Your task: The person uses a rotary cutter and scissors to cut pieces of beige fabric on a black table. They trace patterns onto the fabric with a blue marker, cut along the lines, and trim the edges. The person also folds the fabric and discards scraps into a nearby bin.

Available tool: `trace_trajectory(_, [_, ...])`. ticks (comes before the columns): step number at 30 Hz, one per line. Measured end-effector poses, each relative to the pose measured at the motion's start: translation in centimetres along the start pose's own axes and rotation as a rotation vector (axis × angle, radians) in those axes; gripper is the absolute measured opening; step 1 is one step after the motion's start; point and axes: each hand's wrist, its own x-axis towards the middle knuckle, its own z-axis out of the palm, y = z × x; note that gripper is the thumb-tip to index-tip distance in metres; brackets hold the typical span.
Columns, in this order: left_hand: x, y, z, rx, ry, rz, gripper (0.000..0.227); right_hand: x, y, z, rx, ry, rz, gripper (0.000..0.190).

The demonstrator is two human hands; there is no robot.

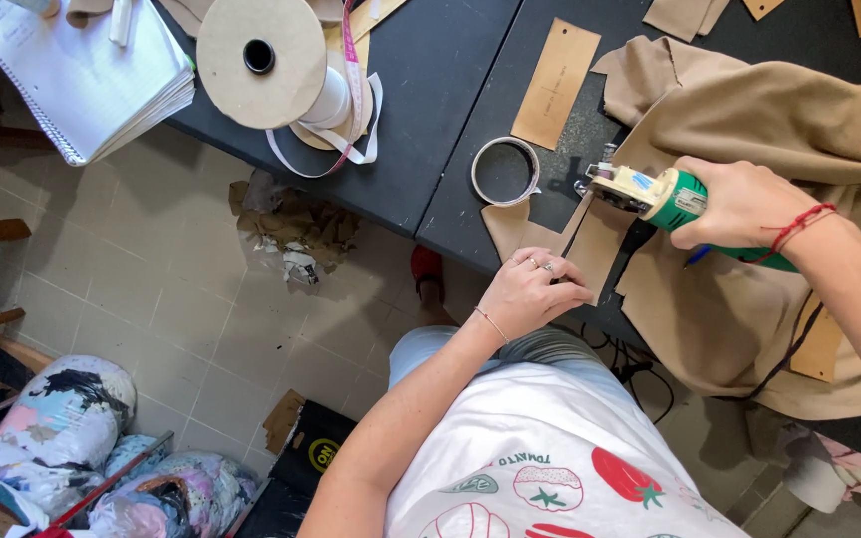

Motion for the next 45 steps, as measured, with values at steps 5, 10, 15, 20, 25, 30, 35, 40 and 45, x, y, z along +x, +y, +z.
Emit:
trace_trajectory(5, [0.0,0.0,-0.1,-0.009,0.002,0.010,0.005,0.1,-0.5,0.5,-0.010,0.030,0.005,0.055])
trace_trajectory(10, [-0.2,-0.2,0.0,0.007,-0.014,0.017,0.005,-1.1,1.0,2.8,0.168,0.196,-0.185,0.065])
trace_trajectory(15, [-1.1,0.0,-1.1,0.057,-0.024,0.149,0.011,-4.5,5.5,8.0,0.365,0.332,-0.211,0.066])
trace_trajectory(20, [-2.7,0.8,-3.5,0.029,-0.044,0.151,0.012,-7.2,6.5,11.3,0.129,0.031,0.051,0.070])
trace_trajectory(25, [-2.9,0.8,-3.5,0.196,0.114,0.017,0.013,-7.5,6.6,12.9,-0.027,-0.105,0.039,0.065])
trace_trajectory(30, [-2.6,0.9,-4.1,0.288,0.117,-0.065,0.007,-6.4,5.8,11.9,-0.130,-0.069,-0.035,0.063])
trace_trajectory(35, [-2.8,0.9,-4.3,0.386,0.141,-0.161,0.010,-6.2,3.9,10.0,-0.093,-0.094,-0.056,0.055])
trace_trajectory(40, [-3.8,1.0,-3.7,0.249,0.120,0.017,0.012,-5.8,3.2,9.5,-0.104,-0.078,-0.075,0.056])
trace_trajectory(45, [-4.3,1.0,-2.9,0.260,0.116,0.006,0.014,-5.2,2.9,9.6,-0.125,-0.057,-0.124,0.056])
